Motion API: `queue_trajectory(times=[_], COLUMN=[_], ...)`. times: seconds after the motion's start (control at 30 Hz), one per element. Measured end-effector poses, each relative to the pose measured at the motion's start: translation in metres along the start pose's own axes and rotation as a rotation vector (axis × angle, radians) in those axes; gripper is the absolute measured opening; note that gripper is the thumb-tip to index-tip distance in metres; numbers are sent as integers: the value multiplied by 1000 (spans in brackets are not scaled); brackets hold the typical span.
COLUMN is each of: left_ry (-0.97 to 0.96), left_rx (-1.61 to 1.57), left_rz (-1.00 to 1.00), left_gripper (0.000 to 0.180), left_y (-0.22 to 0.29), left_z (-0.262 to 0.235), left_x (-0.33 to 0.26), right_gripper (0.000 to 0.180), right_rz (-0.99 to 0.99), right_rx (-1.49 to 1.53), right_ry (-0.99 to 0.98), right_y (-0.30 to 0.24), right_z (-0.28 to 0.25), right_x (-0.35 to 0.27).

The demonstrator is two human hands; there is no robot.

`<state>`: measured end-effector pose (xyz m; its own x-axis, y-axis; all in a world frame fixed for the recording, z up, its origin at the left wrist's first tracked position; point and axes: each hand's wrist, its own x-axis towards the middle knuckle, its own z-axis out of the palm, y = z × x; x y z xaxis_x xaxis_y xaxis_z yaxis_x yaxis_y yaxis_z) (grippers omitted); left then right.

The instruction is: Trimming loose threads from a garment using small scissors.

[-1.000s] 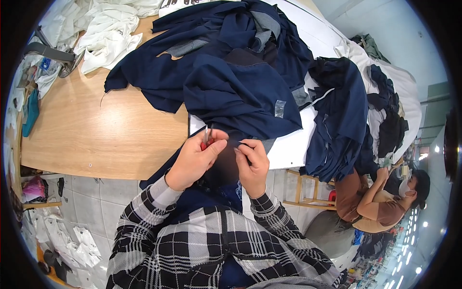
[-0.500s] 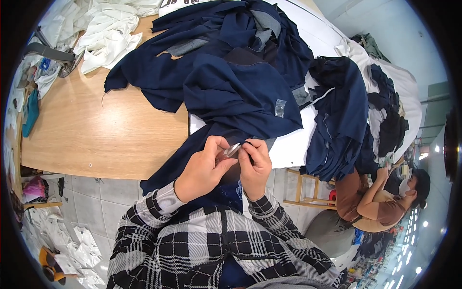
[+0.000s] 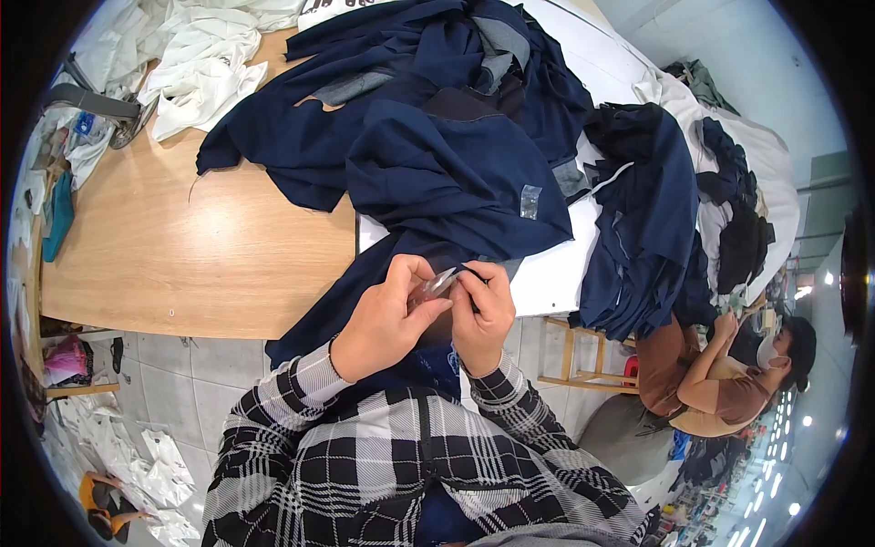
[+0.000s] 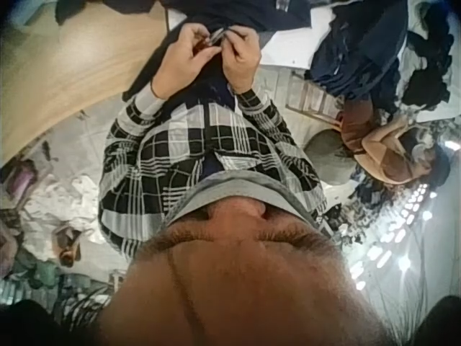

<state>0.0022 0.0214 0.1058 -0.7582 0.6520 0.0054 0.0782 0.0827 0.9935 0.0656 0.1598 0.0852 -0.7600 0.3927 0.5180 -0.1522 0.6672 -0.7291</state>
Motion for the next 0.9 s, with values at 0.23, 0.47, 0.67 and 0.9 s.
queue_trajectory(times=[0.23,0.47,0.67,0.9], left_ry=[61,54,10,2], left_rx=[83,76,8,38], left_rz=[54,59,15,4], left_gripper=[34,34,34,33], left_y=[-6,-6,-4,-2], left_z=[4,4,1,0], left_x=[-1,2,5,4], right_gripper=[15,16,16,16], right_rz=[105,54,14,9], right_rx=[54,4,-11,-14], right_ry=[28,0,-9,-10], right_y=[-3,-2,0,-1], right_z=[1,0,-1,-2], right_x=[1,3,4,3])
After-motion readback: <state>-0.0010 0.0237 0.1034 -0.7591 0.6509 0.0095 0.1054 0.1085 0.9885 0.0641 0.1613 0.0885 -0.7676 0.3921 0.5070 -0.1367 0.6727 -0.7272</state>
